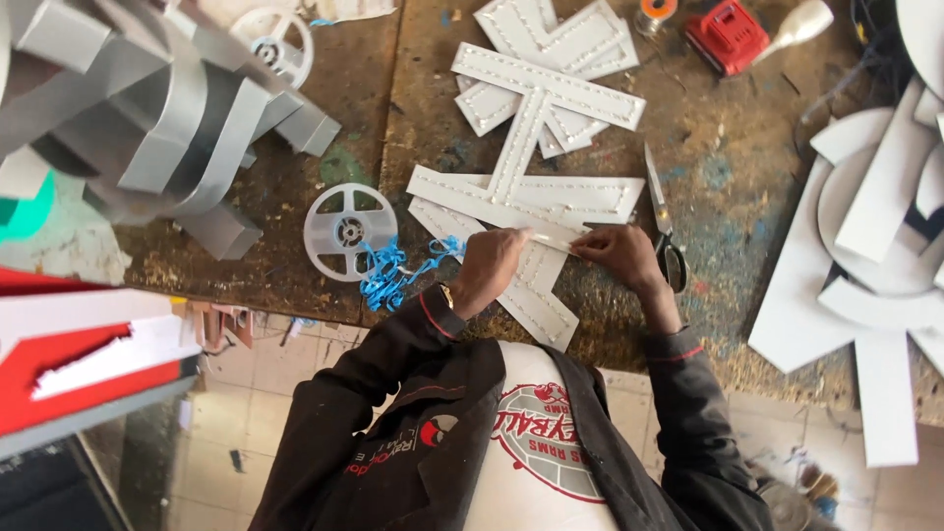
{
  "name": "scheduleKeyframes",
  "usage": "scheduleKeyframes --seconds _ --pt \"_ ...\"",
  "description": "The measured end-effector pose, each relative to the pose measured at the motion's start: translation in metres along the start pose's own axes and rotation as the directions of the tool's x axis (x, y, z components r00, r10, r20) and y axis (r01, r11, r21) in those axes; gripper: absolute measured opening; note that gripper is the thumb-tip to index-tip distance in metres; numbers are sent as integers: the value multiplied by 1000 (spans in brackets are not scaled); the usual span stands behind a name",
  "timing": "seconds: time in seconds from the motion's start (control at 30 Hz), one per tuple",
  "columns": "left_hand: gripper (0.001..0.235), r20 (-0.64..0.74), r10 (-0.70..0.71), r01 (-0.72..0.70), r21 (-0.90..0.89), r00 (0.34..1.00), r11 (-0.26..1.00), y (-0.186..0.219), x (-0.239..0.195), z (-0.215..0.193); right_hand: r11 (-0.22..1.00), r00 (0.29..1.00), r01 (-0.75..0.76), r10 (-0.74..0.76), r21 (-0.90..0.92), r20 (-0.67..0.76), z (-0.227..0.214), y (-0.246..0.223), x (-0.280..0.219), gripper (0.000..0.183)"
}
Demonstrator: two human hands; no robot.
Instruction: Applying flexible LED light strips to a large white letter 'H' for sign assembly.
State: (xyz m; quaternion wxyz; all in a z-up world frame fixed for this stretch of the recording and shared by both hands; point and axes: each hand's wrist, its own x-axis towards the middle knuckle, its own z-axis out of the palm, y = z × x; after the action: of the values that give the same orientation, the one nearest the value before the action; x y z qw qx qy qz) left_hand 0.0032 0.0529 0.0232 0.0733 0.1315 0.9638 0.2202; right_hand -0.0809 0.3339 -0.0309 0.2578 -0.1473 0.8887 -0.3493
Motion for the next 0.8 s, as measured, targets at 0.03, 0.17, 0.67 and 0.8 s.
scheduleKeyframes --seconds 0.03,0.17,0.67,0.8 --pt "24 14 15 -15 3 1000 1000 3 4 -3 1000 1000 -13 13 12 -11 1 -3 -2 22" --pt "50 185 -222 190 176 957 966 -56 19 28 997 996 -60 63 53 -66 2 -6 -6 21" --pt "51 100 -153 183 -538 983 823 -105 -76 -179 986 987 -136 143 95 -79 4 -7 -6 31" --pt "65 -61 -85 12 -747 994 665 -155 -88 -145 981 984 -144 156 130 -83 7 -1 -6 31"
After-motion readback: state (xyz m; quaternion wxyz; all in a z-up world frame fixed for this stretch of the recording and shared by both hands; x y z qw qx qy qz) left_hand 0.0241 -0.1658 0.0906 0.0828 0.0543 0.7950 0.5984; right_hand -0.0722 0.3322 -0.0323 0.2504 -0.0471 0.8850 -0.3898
